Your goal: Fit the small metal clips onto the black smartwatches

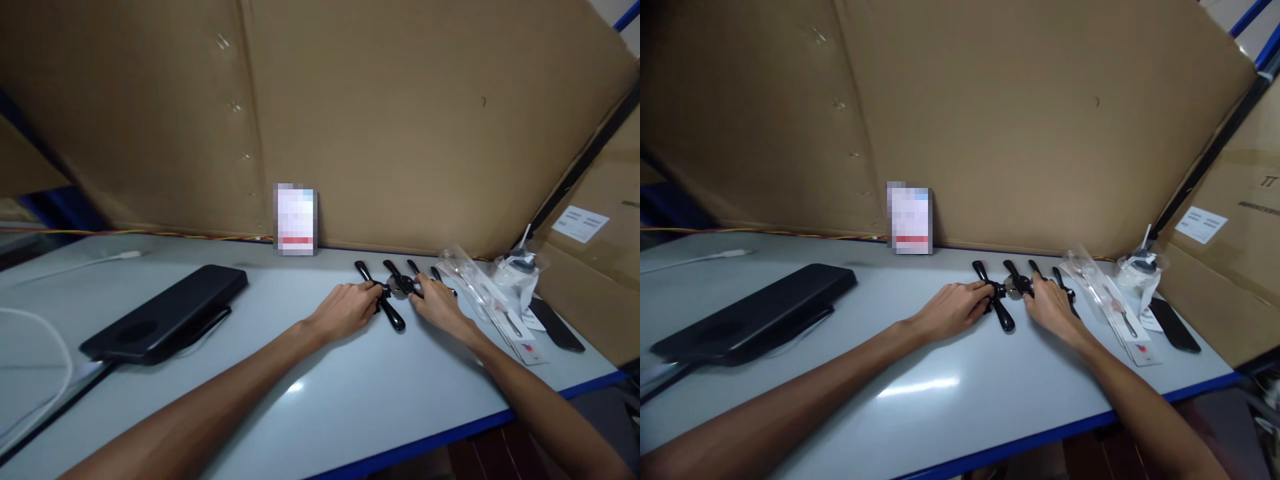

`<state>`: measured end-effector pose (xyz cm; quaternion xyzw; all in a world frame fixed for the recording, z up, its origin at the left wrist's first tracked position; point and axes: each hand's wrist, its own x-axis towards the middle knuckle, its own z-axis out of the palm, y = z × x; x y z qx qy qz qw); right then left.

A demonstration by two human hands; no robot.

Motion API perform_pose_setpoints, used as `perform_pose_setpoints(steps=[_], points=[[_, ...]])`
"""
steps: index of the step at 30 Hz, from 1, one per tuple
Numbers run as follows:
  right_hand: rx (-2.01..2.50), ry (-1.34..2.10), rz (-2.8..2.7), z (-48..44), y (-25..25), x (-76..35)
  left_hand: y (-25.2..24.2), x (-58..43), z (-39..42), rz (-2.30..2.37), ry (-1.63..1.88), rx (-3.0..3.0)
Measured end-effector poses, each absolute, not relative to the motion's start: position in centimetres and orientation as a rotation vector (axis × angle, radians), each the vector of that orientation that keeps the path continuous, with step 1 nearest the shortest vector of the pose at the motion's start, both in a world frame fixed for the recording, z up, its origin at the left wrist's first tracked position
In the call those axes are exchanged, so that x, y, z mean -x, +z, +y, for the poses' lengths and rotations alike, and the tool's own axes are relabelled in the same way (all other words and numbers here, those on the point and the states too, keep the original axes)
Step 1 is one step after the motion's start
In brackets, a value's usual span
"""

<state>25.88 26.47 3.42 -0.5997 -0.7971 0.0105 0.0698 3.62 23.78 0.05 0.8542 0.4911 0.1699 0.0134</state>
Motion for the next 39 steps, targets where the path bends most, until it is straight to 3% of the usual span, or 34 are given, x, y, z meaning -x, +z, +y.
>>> perform_pose_setpoints(steps=[12,22,32,39], points=[[2.018,-0.265,-2.149,29.3,6.7,-29.1,0.0,-3.6,23.9,1.539,0.527,-2.651],[2.128,-0.083,-2.583,28.6,6.2,-29.8,0.2,-3.8,23.9,1.669,0.646,-2.660],[2.170,0.016,-2.501,29.6,5.9,-30.1,0.2,-3.6,24.0,1.245,0.674,-2.656],[2.081,0.094,-2.448,30.0,5.5,-30.5,0.2,-3.7,23.6,1.197,0.656,-2.715]])
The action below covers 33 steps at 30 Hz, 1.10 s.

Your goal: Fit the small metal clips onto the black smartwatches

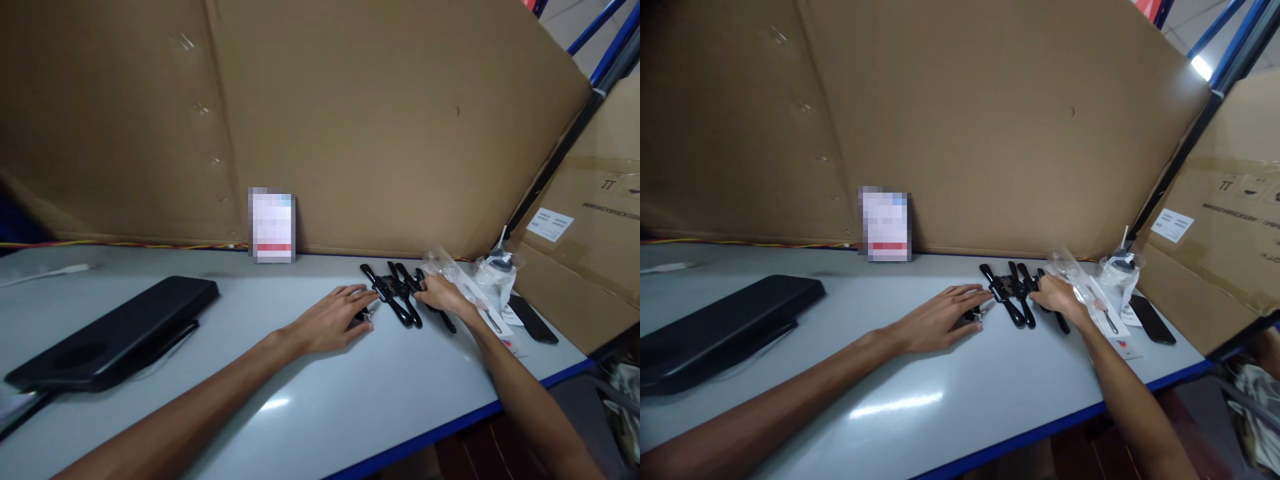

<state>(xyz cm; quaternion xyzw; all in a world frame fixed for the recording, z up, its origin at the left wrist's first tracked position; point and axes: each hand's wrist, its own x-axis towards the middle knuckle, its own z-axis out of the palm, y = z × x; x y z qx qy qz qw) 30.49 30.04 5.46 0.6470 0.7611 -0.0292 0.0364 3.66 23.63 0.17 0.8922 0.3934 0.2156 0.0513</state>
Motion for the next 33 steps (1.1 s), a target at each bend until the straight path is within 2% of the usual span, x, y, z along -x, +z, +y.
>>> perform_pose_setpoints(steps=[3,6,8,10,14,17,20,25,27,33], points=[[-2.045,-0.054,2.393,30.1,5.4,-30.5,0.6,-3.7,23.3,1.294,0.786,-2.701],[-2.146,-0.058,2.504,30.2,5.2,-30.3,0.9,-3.9,23.1,1.290,0.684,-2.696],[-2.225,-0.177,2.660,30.2,5.0,-29.7,1.0,-4.0,23.0,1.250,0.606,-2.713],[-2.278,-0.557,2.835,29.8,4.7,-28.9,1.0,-4.1,23.0,1.225,0.612,-2.738],[-2.030,-1.775,2.796,27.7,3.9,-26.8,0.9,-4.2,23.1,1.082,0.687,-2.797],[-1.837,-2.125,2.670,25.9,3.0,-25.3,0.7,-4.3,23.2,1.224,0.857,-2.740],[-1.751,-2.075,2.704,24.5,2.1,-24.4,0.5,-4.4,23.2,1.533,0.963,-2.605],[-1.690,-1.393,3.132,23.2,1.3,-24.0,0.9,-4.3,23.1,1.707,0.733,-2.691],[-1.699,-1.219,3.174,23.0,1.2,-24.0,1.2,-4.1,23.3,1.705,0.633,-2.749],[-1.712,-1.131,3.114,23.0,0.6,-23.9,1.3,-3.8,23.7,1.607,0.521,-2.860]])
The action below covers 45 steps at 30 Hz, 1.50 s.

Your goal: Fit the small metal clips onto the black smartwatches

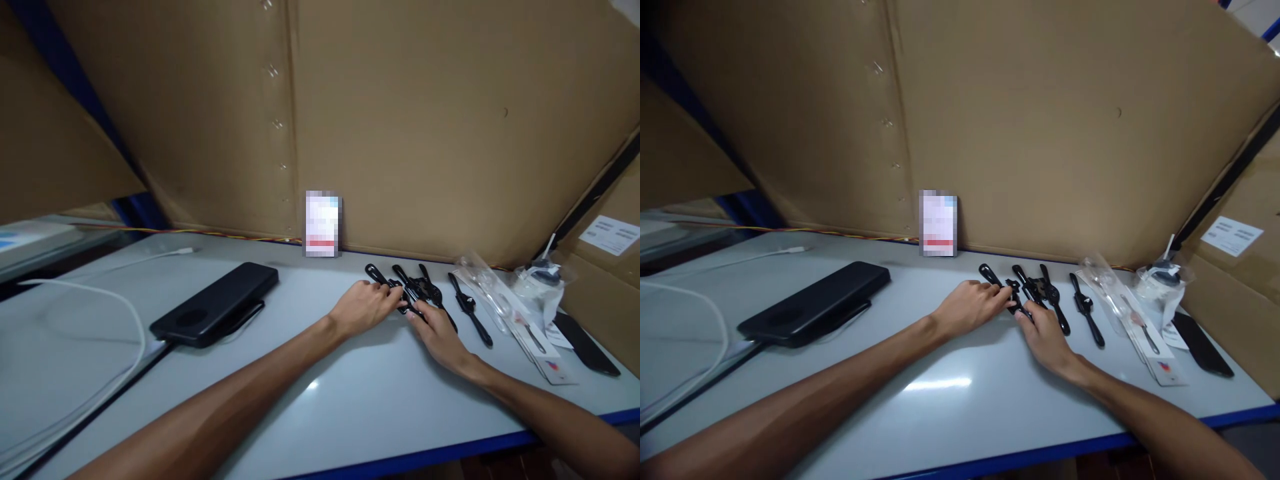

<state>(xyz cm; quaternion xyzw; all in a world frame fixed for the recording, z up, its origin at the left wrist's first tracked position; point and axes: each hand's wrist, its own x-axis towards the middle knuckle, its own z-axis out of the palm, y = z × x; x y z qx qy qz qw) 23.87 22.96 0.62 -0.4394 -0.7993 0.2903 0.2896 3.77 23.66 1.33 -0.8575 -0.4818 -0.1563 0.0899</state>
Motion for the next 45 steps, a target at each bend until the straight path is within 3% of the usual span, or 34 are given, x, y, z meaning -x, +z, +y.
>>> perform_pose_setpoints(steps=[5,12,21,27,35,40,45], points=[[1.183,0.781,-2.121,22.8,0.5,-23.7,1.3,-4.3,23.2,-1.526,-0.458,2.555],[1.162,0.892,-2.019,23.3,0.1,-23.9,0.6,-5.9,23.4,-2.043,-1.132,2.462],[1.147,0.890,-1.989,23.2,0.1,-23.8,1.0,-4.7,22.5,-1.488,-0.481,2.542],[1.158,0.824,-2.051,23.1,0.3,-23.8,1.2,-3.9,23.1,-1.297,-0.453,2.592],[1.156,0.824,-2.080,23.1,0.4,-23.6,1.2,-3.8,23.0,-1.506,-0.536,2.466],[1.173,0.950,-1.971,23.5,0.1,-23.8,1.3,-3.8,23.1,-1.416,-0.337,2.525],[1.166,0.860,-2.028,23.5,0.2,-23.8,1.6,-4.4,22.8,-1.290,-0.227,2.530]])
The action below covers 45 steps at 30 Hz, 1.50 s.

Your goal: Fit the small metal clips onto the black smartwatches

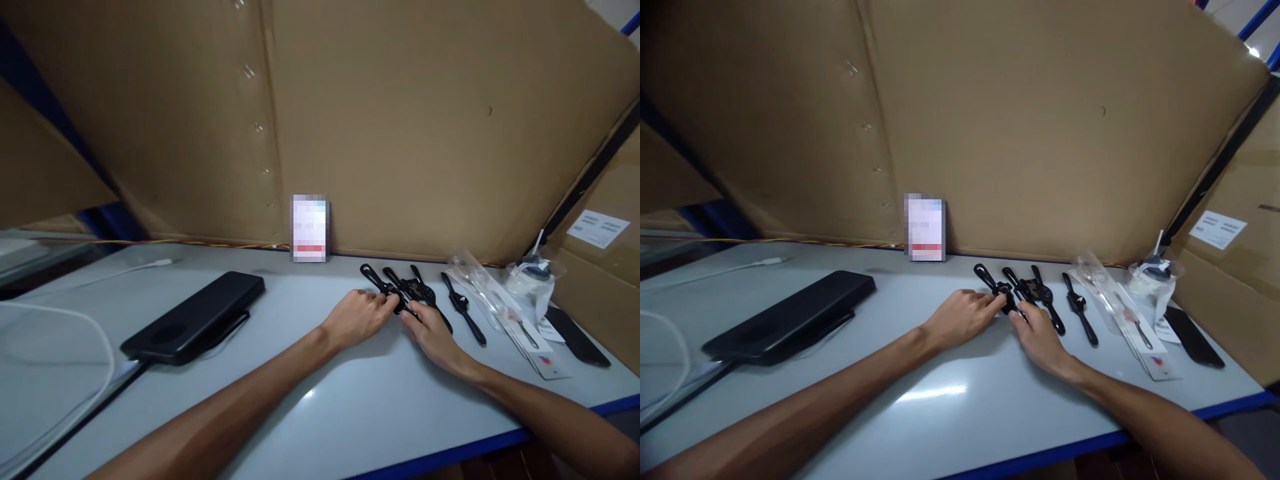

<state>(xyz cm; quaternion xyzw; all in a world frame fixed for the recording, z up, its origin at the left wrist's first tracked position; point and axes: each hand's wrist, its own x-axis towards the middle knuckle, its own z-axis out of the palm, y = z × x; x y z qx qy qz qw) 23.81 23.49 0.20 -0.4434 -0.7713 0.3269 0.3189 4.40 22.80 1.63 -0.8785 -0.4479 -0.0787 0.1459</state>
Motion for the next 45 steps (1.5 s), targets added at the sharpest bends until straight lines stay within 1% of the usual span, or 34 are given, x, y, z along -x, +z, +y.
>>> perform_pose_setpoints(steps=[5,10,14,17,21,25,28,34,41,45], points=[[1.148,0.777,-2.094,23.3,0.0,-23.7,2.6,-4.7,22.3,-1.470,-0.203,2.479],[1.145,0.848,-2.035,23.3,-0.3,-23.7,3.1,-4.7,22.2,-1.622,-0.183,2.506],[1.161,0.894,-1.991,23.4,-0.4,-23.8,2.6,-4.6,22.4,-1.547,-0.123,2.565],[1.163,0.860,-2.009,23.5,-0.5,-23.8,2.2,-4.7,22.4,-1.454,-0.076,2.565],[1.161,0.810,-2.066,23.5,-0.5,-23.7,2.0,-4.7,22.4,-1.342,-0.100,2.537],[1.174,0.764,-2.097,23.1,-0.1,-23.6,2.5,-4.5,22.5,-1.474,-0.130,2.484],[1.153,0.808,-2.043,22.9,-0.1,-23.5,2.7,-4.5,22.5,-1.576,-0.159,2.490],[1.157,0.924,-1.949,23.2,-0.6,-23.5,1.9,-5.0,22.4,-1.445,-0.142,2.516],[1.153,0.748,-2.077,23.3,-0.3,-23.6,2.2,-4.8,22.3,-1.441,-0.162,2.485],[1.167,0.750,-2.103,23.2,-0.3,-23.5,2.6,-4.5,22.4,-1.520,-0.215,2.480]])
